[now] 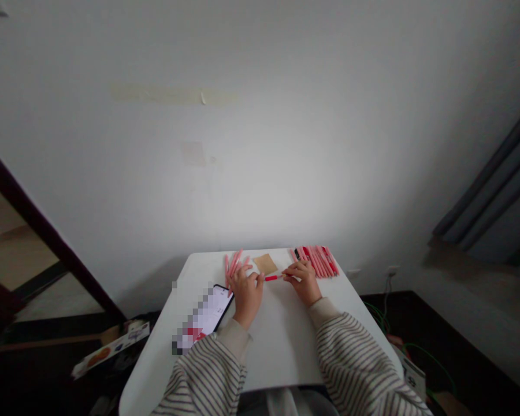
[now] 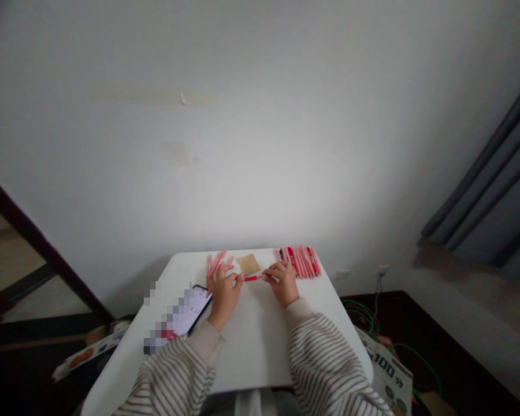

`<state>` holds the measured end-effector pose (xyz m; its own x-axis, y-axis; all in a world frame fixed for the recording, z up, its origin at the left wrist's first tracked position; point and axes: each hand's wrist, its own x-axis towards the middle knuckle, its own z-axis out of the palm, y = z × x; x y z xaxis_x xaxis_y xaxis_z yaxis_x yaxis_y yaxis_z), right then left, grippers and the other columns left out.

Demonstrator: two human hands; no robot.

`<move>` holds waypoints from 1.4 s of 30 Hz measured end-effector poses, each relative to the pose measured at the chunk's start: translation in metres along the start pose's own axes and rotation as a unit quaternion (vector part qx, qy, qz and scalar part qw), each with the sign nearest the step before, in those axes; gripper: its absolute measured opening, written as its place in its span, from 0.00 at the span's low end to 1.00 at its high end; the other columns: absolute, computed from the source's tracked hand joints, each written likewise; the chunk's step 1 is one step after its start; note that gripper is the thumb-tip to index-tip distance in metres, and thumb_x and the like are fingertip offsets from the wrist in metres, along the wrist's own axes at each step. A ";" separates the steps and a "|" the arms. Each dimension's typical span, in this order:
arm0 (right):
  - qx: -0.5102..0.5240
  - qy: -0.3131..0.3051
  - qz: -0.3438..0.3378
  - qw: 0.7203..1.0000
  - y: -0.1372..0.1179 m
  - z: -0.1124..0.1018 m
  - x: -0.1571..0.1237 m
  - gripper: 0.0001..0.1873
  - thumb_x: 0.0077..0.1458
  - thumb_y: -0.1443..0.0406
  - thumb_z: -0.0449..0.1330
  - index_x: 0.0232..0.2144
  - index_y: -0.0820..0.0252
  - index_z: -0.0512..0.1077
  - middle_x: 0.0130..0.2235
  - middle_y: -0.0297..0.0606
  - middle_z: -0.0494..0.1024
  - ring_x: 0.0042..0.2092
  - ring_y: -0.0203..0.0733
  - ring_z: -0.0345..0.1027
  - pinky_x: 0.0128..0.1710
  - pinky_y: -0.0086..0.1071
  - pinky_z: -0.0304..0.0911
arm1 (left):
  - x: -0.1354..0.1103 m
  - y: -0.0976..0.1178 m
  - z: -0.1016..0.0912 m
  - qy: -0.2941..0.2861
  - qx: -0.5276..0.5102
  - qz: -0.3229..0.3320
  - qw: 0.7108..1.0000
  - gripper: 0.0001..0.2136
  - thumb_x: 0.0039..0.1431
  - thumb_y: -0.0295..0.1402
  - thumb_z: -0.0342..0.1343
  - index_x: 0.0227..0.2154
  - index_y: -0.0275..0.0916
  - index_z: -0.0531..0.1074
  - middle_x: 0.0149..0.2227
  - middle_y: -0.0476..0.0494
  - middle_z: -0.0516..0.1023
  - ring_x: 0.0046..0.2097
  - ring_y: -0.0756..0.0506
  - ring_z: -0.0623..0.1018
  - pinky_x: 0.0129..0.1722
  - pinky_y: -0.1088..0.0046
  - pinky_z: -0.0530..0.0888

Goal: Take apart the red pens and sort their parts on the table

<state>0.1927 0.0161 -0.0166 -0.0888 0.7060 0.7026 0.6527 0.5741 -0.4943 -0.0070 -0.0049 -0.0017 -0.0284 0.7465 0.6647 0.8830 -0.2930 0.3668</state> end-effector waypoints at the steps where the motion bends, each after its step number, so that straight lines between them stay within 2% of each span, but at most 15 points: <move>1: 0.003 -0.002 0.001 1.000 0.000 0.000 0.000 0.04 0.53 0.62 0.64 0.32 0.49 0.79 0.33 0.37 0.77 0.42 0.45 0.62 0.45 0.42 0.56 | 0.000 0.000 0.001 0.003 -0.004 0.001 1.000 0.13 0.60 0.38 0.50 0.27 0.40 0.76 0.45 0.38 0.75 0.52 0.40 0.70 0.55 0.50 0.60; 7: 0.015 -0.015 0.003 1.000 -0.005 -0.002 0.000 0.04 0.52 0.63 0.64 0.33 0.50 0.79 0.31 0.37 0.77 0.42 0.45 0.62 0.45 0.40 0.57 | -0.001 -0.004 0.006 0.034 -0.025 0.000 0.999 0.12 0.60 0.39 0.49 0.27 0.40 0.74 0.45 0.39 0.74 0.51 0.40 0.70 0.53 0.52 0.63; 20: 0.027 -0.039 -0.003 0.999 -0.002 0.000 -0.001 0.06 0.54 0.60 0.62 0.34 0.52 0.79 0.29 0.37 0.74 0.39 0.42 0.64 0.42 0.37 0.59 | -0.002 -0.008 0.011 0.056 -0.048 0.010 0.997 0.11 0.60 0.39 0.49 0.28 0.40 0.71 0.45 0.40 0.73 0.52 0.40 0.70 0.52 0.54 0.64; 29: 0.033 -0.030 -0.014 0.999 -0.007 -0.001 0.000 0.08 0.56 0.60 0.60 0.34 0.52 0.79 0.30 0.38 0.75 0.43 0.45 0.64 0.45 0.39 0.59 | -0.003 -0.005 0.012 0.080 -0.057 -0.005 0.995 0.10 0.61 0.39 0.49 0.31 0.40 0.70 0.47 0.39 0.72 0.53 0.41 0.68 0.54 0.54 0.63; 37: 0.042 -0.009 -0.015 0.999 -0.012 -0.002 0.002 0.06 0.54 0.60 0.62 0.33 0.53 0.78 0.29 0.37 0.75 0.42 0.44 0.63 0.46 0.40 0.58 | -0.003 -0.003 0.010 0.066 -0.051 -0.021 0.996 0.10 0.61 0.39 0.48 0.33 0.41 0.71 0.43 0.40 0.73 0.50 0.42 0.70 0.52 0.56 0.64; 42: 0.029 0.000 -0.010 1.000 -0.013 -0.005 0.003 0.05 0.52 0.60 0.64 0.32 0.52 0.78 0.31 0.38 0.77 0.43 0.46 0.63 0.47 0.42 0.57 | -0.003 -0.001 0.007 0.059 -0.054 -0.016 0.997 0.11 0.61 0.39 0.48 0.31 0.41 0.73 0.44 0.40 0.72 0.51 0.42 0.69 0.53 0.54 0.63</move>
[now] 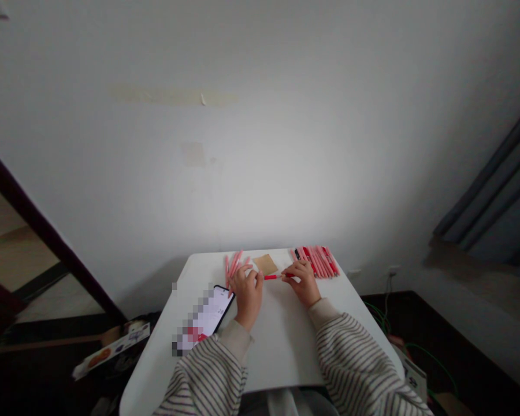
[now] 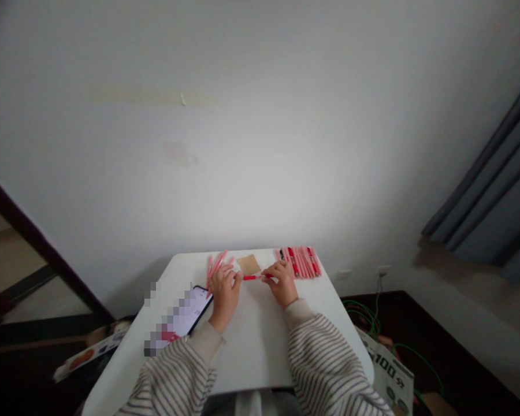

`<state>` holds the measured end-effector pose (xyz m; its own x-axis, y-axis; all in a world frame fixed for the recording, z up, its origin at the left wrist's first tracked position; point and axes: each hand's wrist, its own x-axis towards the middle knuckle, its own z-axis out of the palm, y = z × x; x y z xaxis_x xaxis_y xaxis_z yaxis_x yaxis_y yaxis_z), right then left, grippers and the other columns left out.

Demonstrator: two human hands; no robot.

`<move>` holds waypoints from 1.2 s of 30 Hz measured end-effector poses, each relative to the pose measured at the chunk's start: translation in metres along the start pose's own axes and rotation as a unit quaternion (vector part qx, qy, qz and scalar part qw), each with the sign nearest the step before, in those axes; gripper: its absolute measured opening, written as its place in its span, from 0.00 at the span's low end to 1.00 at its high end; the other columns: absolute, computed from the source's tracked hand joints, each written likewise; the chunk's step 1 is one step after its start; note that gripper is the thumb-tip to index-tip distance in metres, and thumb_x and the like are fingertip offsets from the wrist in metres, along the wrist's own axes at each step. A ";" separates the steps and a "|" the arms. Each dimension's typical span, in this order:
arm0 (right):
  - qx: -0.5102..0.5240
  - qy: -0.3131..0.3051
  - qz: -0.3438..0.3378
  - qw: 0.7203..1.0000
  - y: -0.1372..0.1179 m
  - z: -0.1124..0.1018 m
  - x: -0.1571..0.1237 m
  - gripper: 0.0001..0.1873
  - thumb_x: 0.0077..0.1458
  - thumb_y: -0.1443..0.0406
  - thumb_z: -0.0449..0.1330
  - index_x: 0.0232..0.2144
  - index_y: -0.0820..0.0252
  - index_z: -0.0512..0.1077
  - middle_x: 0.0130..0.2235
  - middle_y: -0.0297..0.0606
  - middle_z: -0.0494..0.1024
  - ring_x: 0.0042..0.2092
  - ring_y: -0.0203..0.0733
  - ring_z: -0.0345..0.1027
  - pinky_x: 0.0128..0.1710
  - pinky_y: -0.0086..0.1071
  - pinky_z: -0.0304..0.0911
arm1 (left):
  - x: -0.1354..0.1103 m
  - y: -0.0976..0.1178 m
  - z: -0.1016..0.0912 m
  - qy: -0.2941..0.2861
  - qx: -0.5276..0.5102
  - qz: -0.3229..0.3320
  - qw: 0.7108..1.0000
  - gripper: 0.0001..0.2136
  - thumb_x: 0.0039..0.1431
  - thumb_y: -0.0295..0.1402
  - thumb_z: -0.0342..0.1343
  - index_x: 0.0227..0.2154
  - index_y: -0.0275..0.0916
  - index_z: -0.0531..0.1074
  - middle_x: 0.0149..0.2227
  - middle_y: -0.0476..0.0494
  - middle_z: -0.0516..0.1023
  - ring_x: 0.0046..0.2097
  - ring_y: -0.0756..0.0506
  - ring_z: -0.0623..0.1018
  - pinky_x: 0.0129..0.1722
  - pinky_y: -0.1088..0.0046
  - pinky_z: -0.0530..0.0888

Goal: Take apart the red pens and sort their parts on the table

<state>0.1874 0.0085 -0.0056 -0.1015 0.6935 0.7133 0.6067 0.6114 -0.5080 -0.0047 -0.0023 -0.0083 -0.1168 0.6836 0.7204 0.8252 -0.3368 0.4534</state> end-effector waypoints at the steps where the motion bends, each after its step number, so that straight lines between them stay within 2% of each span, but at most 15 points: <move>1: -0.001 0.000 0.001 1.000 0.000 0.000 0.000 0.05 0.52 0.60 0.64 0.31 0.52 0.78 0.31 0.38 0.77 0.43 0.46 0.63 0.47 0.42 0.57 | 0.000 0.000 -0.001 -0.004 0.001 -0.002 1.000 0.12 0.61 0.39 0.48 0.30 0.41 0.73 0.44 0.39 0.72 0.51 0.41 0.69 0.53 0.54 0.63; 11: 0.001 0.003 0.008 1.000 -0.001 -0.001 0.000 0.05 0.55 0.61 0.62 0.31 0.52 0.78 0.31 0.37 0.77 0.42 0.45 0.62 0.47 0.41 0.56 | 0.003 0.006 -0.004 -0.024 0.008 -0.005 1.000 0.14 0.59 0.38 0.50 0.23 0.40 0.75 0.47 0.40 0.75 0.51 0.41 0.70 0.53 0.53 0.64; 20: -0.003 0.009 0.007 1.000 -0.002 -0.001 0.000 0.07 0.53 0.58 0.63 0.32 0.51 0.79 0.30 0.37 0.77 0.43 0.46 0.62 0.47 0.42 0.56 | 0.003 0.003 -0.002 -0.008 -0.002 -0.001 1.000 0.16 0.60 0.38 0.49 0.20 0.39 0.72 0.50 0.40 0.74 0.54 0.40 0.69 0.54 0.52 0.63; 30: -0.020 -0.017 0.019 0.999 -0.001 0.002 -0.002 0.10 0.57 0.58 0.58 0.33 0.51 0.79 0.28 0.38 0.76 0.43 0.46 0.62 0.47 0.41 0.56 | 0.002 0.003 -0.004 -0.022 0.022 0.008 0.999 0.10 0.60 0.38 0.49 0.29 0.41 0.73 0.55 0.40 0.68 0.60 0.37 0.62 0.57 0.48 0.60; 33: -0.033 -0.020 0.034 0.999 0.001 0.002 -0.003 0.10 0.58 0.59 0.57 0.33 0.50 0.79 0.27 0.37 0.75 0.43 0.46 0.62 0.47 0.41 0.56 | 0.001 0.004 -0.005 -0.025 0.006 0.014 1.000 0.10 0.60 0.38 0.49 0.30 0.42 0.73 0.55 0.40 0.67 0.60 0.38 0.62 0.57 0.49 0.60; 36: -0.042 -0.015 0.057 0.997 0.002 0.003 -0.005 0.10 0.57 0.57 0.59 0.37 0.51 0.77 0.31 0.38 0.75 0.43 0.46 0.63 0.47 0.43 0.56 | 0.001 0.004 -0.006 -0.023 -0.002 0.023 0.999 0.10 0.60 0.39 0.49 0.32 0.42 0.73 0.55 0.40 0.67 0.58 0.38 0.63 0.56 0.50 0.60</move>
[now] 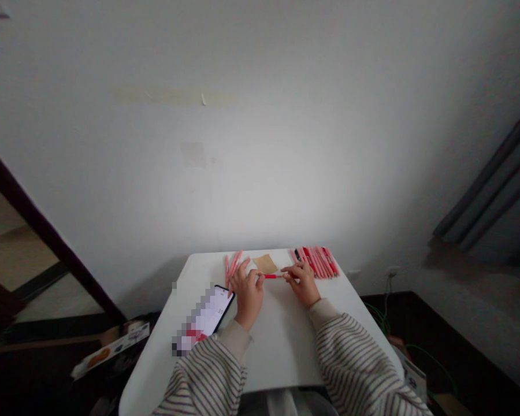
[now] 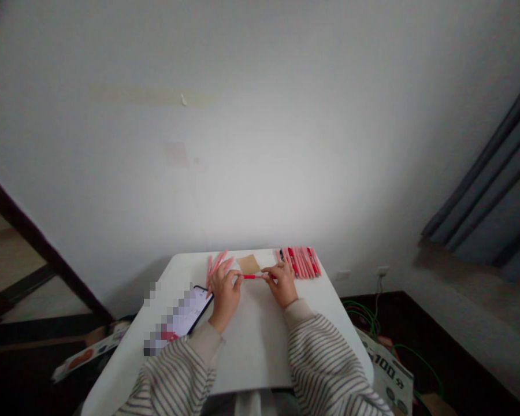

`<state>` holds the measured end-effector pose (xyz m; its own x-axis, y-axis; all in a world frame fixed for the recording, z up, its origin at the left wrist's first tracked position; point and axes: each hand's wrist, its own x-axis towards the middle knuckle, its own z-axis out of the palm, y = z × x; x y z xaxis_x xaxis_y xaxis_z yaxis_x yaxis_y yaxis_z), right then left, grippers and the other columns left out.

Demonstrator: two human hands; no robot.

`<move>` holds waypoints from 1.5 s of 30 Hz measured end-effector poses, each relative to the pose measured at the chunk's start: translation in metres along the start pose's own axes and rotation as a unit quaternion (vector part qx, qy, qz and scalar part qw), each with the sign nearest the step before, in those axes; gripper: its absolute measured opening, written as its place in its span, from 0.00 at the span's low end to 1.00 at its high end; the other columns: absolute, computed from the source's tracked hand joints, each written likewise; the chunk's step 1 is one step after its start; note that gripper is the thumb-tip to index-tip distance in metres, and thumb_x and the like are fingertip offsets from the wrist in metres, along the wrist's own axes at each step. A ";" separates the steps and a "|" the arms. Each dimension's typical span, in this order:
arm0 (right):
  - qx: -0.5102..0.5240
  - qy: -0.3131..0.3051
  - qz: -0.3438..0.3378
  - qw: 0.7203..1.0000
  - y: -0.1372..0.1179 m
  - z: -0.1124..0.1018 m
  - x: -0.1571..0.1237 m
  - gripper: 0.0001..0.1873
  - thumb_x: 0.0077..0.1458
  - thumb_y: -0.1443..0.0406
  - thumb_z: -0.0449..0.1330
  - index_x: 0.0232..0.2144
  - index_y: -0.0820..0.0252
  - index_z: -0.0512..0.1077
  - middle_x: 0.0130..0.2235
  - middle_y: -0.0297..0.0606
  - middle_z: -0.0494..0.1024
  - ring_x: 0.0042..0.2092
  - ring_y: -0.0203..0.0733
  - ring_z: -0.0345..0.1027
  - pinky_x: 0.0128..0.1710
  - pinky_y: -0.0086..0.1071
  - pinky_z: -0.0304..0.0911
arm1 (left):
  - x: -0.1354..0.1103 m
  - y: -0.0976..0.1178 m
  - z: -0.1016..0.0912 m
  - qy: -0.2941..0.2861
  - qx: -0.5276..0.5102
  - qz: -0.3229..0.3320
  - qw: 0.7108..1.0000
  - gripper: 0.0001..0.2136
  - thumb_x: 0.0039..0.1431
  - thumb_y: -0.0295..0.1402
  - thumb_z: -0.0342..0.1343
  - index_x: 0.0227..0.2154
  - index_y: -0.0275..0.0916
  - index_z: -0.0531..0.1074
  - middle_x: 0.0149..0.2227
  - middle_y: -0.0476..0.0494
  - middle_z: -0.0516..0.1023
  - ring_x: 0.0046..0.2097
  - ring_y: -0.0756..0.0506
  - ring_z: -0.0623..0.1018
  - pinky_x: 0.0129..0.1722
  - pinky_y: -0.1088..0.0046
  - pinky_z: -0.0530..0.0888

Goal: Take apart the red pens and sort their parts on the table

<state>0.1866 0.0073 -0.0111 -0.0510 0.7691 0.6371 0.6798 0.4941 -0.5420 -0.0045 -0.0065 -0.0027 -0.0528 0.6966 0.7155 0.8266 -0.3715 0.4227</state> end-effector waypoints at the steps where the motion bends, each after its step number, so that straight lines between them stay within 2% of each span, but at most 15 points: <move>1: -0.001 0.002 0.008 1.000 0.000 0.000 -0.001 0.11 0.55 0.56 0.60 0.39 0.52 0.76 0.32 0.39 0.75 0.44 0.46 0.63 0.47 0.43 0.57 | 0.000 0.000 0.000 0.000 -0.001 0.001 1.000 0.10 0.60 0.39 0.49 0.32 0.43 0.73 0.55 0.40 0.67 0.58 0.38 0.63 0.56 0.50 0.60; 4: 0.004 0.006 0.019 1.000 0.000 0.001 -0.002 0.14 0.50 0.54 0.64 0.38 0.54 0.75 0.36 0.41 0.74 0.44 0.46 0.63 0.47 0.43 0.59 | -0.001 0.001 -0.001 -0.002 -0.001 -0.004 1.000 0.10 0.60 0.39 0.49 0.32 0.42 0.73 0.54 0.40 0.67 0.58 0.38 0.63 0.56 0.50 0.60; 9: -0.018 0.003 0.000 1.000 0.000 0.002 -0.001 0.07 0.53 0.58 0.62 0.31 0.53 0.76 0.33 0.39 0.75 0.44 0.47 0.62 0.47 0.43 0.55 | 0.000 0.002 -0.002 -0.003 -0.011 -0.007 1.000 0.10 0.60 0.40 0.49 0.33 0.43 0.73 0.53 0.39 0.68 0.57 0.38 0.65 0.55 0.51 0.62; 14: -0.038 -0.016 0.001 0.999 0.000 0.001 0.000 0.06 0.56 0.58 0.60 0.33 0.50 0.76 0.32 0.37 0.76 0.43 0.47 0.61 0.46 0.42 0.52 | 0.000 0.002 0.000 -0.007 -0.020 -0.004 1.000 0.10 0.60 0.40 0.50 0.33 0.43 0.74 0.53 0.40 0.68 0.56 0.38 0.65 0.55 0.51 0.62; 18: -0.013 -0.018 0.019 1.000 0.000 0.002 -0.002 0.12 0.53 0.56 0.62 0.39 0.52 0.74 0.33 0.37 0.75 0.42 0.46 0.62 0.45 0.40 0.54 | -0.001 0.000 0.002 -0.008 -0.021 -0.015 1.000 0.10 0.59 0.40 0.50 0.32 0.42 0.74 0.52 0.39 0.68 0.56 0.38 0.65 0.55 0.51 0.63; 21: -0.016 -0.006 0.033 0.999 0.001 0.003 -0.001 0.10 0.54 0.56 0.62 0.36 0.54 0.74 0.35 0.39 0.75 0.43 0.46 0.62 0.45 0.40 0.54 | 0.000 -0.001 0.002 -0.005 -0.026 -0.012 1.000 0.10 0.59 0.40 0.50 0.32 0.42 0.73 0.52 0.39 0.69 0.56 0.38 0.66 0.55 0.52 0.63; 26: -0.055 -0.025 0.006 0.998 0.000 0.002 0.000 0.09 0.57 0.57 0.59 0.31 0.52 0.75 0.33 0.37 0.75 0.44 0.46 0.61 0.47 0.41 0.51 | 0.001 -0.002 0.002 0.001 -0.038 -0.004 0.999 0.10 0.59 0.40 0.50 0.33 0.42 0.74 0.51 0.39 0.69 0.56 0.39 0.67 0.55 0.53 0.64; 29: -0.069 -0.031 0.009 0.997 -0.004 0.000 0.000 0.09 0.58 0.56 0.57 0.33 0.52 0.75 0.35 0.37 0.74 0.44 0.46 0.62 0.46 0.39 0.52 | 0.001 0.000 0.000 0.005 -0.038 -0.006 0.999 0.09 0.59 0.39 0.51 0.33 0.42 0.74 0.50 0.39 0.70 0.55 0.39 0.67 0.55 0.52 0.63; 33: -0.052 -0.038 0.030 0.997 -0.008 -0.002 0.000 0.11 0.55 0.57 0.60 0.40 0.53 0.72 0.37 0.36 0.74 0.44 0.44 0.62 0.47 0.37 0.52 | 0.001 0.001 -0.001 0.009 -0.033 -0.013 0.999 0.09 0.58 0.39 0.52 0.32 0.42 0.74 0.50 0.39 0.70 0.55 0.39 0.67 0.55 0.52 0.63; 37: -0.053 -0.045 0.038 0.997 -0.007 -0.001 0.001 0.06 0.56 0.60 0.60 0.35 0.53 0.74 0.36 0.35 0.75 0.44 0.44 0.62 0.48 0.38 0.51 | 0.002 0.001 -0.001 0.009 -0.041 -0.014 0.999 0.08 0.58 0.39 0.53 0.32 0.42 0.74 0.50 0.39 0.70 0.55 0.39 0.67 0.55 0.52 0.64; 40: -0.064 -0.056 0.035 0.996 -0.006 -0.001 0.001 0.08 0.58 0.58 0.57 0.33 0.52 0.75 0.36 0.36 0.74 0.45 0.46 0.61 0.47 0.40 0.50 | 0.002 0.000 -0.001 0.013 -0.047 -0.004 0.999 0.08 0.58 0.39 0.52 0.32 0.42 0.74 0.49 0.39 0.70 0.55 0.39 0.67 0.55 0.52 0.63; 45: -0.048 -0.055 0.037 0.997 -0.004 -0.001 0.000 0.11 0.57 0.55 0.58 0.38 0.51 0.75 0.35 0.36 0.74 0.44 0.45 0.61 0.46 0.39 0.51 | 0.001 -0.001 0.001 0.015 -0.042 -0.005 0.999 0.08 0.58 0.38 0.52 0.32 0.42 0.74 0.50 0.39 0.70 0.55 0.39 0.67 0.54 0.52 0.64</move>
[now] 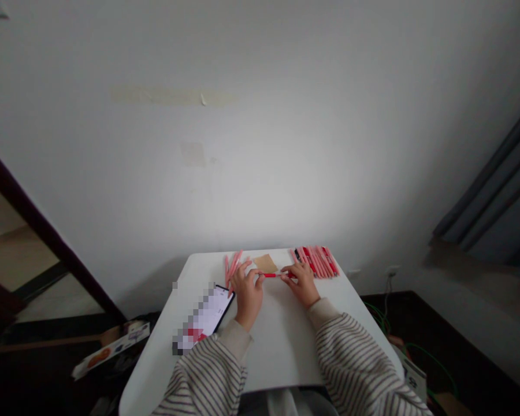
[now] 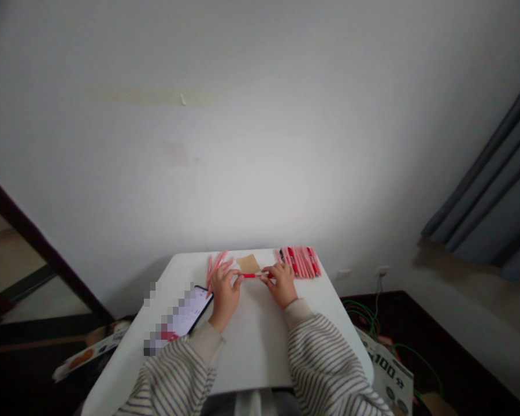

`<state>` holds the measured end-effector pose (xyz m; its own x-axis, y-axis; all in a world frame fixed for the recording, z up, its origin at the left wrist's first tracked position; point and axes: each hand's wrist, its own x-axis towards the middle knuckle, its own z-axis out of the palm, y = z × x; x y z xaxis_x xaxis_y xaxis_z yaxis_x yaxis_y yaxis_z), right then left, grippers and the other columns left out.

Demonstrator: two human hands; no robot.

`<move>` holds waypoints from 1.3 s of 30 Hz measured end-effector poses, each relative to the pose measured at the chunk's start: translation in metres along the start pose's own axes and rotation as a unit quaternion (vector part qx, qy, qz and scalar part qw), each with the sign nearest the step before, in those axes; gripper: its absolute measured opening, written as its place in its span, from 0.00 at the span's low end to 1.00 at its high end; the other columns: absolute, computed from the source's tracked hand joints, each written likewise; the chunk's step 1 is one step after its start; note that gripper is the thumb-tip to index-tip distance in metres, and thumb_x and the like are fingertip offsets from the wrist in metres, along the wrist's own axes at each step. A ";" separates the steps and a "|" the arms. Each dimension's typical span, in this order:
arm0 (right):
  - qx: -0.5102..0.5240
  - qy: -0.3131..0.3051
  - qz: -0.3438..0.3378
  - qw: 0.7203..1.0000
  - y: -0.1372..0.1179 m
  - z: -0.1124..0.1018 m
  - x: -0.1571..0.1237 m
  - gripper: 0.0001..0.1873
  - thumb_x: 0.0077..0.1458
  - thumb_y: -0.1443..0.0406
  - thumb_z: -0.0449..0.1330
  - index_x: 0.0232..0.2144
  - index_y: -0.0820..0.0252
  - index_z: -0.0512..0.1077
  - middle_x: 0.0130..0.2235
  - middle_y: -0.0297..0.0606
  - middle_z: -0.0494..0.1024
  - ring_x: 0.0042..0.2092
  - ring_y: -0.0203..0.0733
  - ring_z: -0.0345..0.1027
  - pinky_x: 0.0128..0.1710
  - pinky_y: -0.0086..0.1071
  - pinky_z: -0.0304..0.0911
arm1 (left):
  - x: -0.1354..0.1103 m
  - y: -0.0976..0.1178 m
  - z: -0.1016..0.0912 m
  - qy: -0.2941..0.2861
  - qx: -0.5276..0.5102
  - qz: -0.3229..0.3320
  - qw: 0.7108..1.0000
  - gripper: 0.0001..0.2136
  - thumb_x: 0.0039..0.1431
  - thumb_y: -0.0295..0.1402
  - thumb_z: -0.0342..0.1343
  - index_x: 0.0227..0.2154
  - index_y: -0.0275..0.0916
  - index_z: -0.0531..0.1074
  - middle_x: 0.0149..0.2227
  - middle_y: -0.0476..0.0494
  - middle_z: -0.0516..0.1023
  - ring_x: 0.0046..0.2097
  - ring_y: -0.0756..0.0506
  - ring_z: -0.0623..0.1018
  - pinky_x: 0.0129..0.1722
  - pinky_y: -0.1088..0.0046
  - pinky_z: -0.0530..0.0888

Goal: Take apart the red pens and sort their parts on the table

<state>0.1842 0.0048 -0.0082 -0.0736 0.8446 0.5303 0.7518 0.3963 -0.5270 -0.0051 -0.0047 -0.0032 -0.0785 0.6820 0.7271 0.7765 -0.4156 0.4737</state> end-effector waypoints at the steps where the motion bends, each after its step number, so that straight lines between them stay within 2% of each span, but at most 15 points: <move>1: 0.007 0.002 0.004 1.000 0.000 0.000 0.000 0.12 0.56 0.55 0.59 0.39 0.52 0.74 0.35 0.36 0.74 0.44 0.45 0.61 0.46 0.39 0.52 | 0.000 0.000 0.000 0.000 0.001 -0.002 1.000 0.08 0.58 0.38 0.52 0.32 0.41 0.74 0.50 0.39 0.70 0.55 0.39 0.67 0.54 0.52 0.64; 7: 0.005 0.006 0.006 1.000 -0.002 -0.001 0.001 0.08 0.56 0.57 0.59 0.33 0.53 0.74 0.35 0.36 0.76 0.44 0.45 0.62 0.47 0.39 0.50 | 0.000 0.000 0.000 -0.008 0.001 -0.005 1.000 0.08 0.59 0.38 0.52 0.32 0.41 0.74 0.49 0.39 0.70 0.54 0.39 0.67 0.54 0.52 0.64; 12: -0.016 0.016 0.002 1.000 -0.002 -0.001 0.001 0.11 0.59 0.58 0.56 0.30 0.53 0.75 0.34 0.36 0.76 0.45 0.46 0.61 0.47 0.40 0.50 | 0.000 0.000 0.002 -0.012 -0.001 -0.001 1.000 0.09 0.59 0.39 0.52 0.32 0.42 0.74 0.49 0.39 0.70 0.54 0.39 0.68 0.54 0.52 0.65; 18: 0.015 0.029 0.022 0.999 -0.002 0.001 0.000 0.12 0.53 0.56 0.62 0.39 0.54 0.73 0.35 0.38 0.76 0.44 0.45 0.63 0.47 0.39 0.53 | -0.001 -0.001 0.001 0.003 0.004 -0.008 1.000 0.08 0.58 0.38 0.53 0.32 0.41 0.73 0.50 0.39 0.71 0.54 0.39 0.68 0.53 0.52 0.65; 22: 0.004 0.025 0.011 1.000 -0.001 0.000 0.000 0.07 0.55 0.58 0.61 0.34 0.53 0.74 0.35 0.36 0.76 0.45 0.45 0.62 0.48 0.40 0.51 | 0.001 0.000 -0.001 0.006 -0.007 0.000 1.000 0.07 0.57 0.38 0.54 0.31 0.42 0.73 0.47 0.40 0.72 0.53 0.40 0.69 0.53 0.53 0.65; 28: -0.014 0.013 0.000 1.000 0.001 0.001 0.000 0.11 0.58 0.56 0.57 0.32 0.52 0.75 0.35 0.36 0.76 0.46 0.47 0.61 0.49 0.41 0.49 | 0.002 0.002 -0.003 0.008 -0.016 0.009 1.000 0.09 0.57 0.40 0.53 0.31 0.42 0.74 0.46 0.41 0.72 0.52 0.41 0.69 0.54 0.54 0.64; 33: 0.009 0.022 0.021 1.000 -0.001 0.000 0.001 0.12 0.55 0.54 0.59 0.38 0.52 0.74 0.37 0.37 0.76 0.46 0.47 0.61 0.47 0.39 0.51 | 0.001 -0.001 -0.001 0.006 -0.006 -0.008 1.000 0.08 0.57 0.39 0.53 0.31 0.42 0.74 0.46 0.40 0.72 0.52 0.40 0.69 0.53 0.53 0.65; 39: -0.014 0.014 0.001 1.000 -0.003 -0.003 0.001 0.10 0.57 0.55 0.58 0.32 0.51 0.76 0.35 0.37 0.75 0.46 0.47 0.60 0.48 0.41 0.50 | 0.000 -0.001 0.002 -0.002 -0.026 0.002 1.000 0.08 0.59 0.38 0.51 0.30 0.41 0.71 0.46 0.40 0.71 0.53 0.40 0.69 0.53 0.53 0.65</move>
<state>0.1836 0.0033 -0.0035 -0.0550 0.8348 0.5479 0.7704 0.3846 -0.5086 -0.0050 -0.0029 -0.0044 -0.0731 0.6830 0.7267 0.7429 -0.4488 0.4966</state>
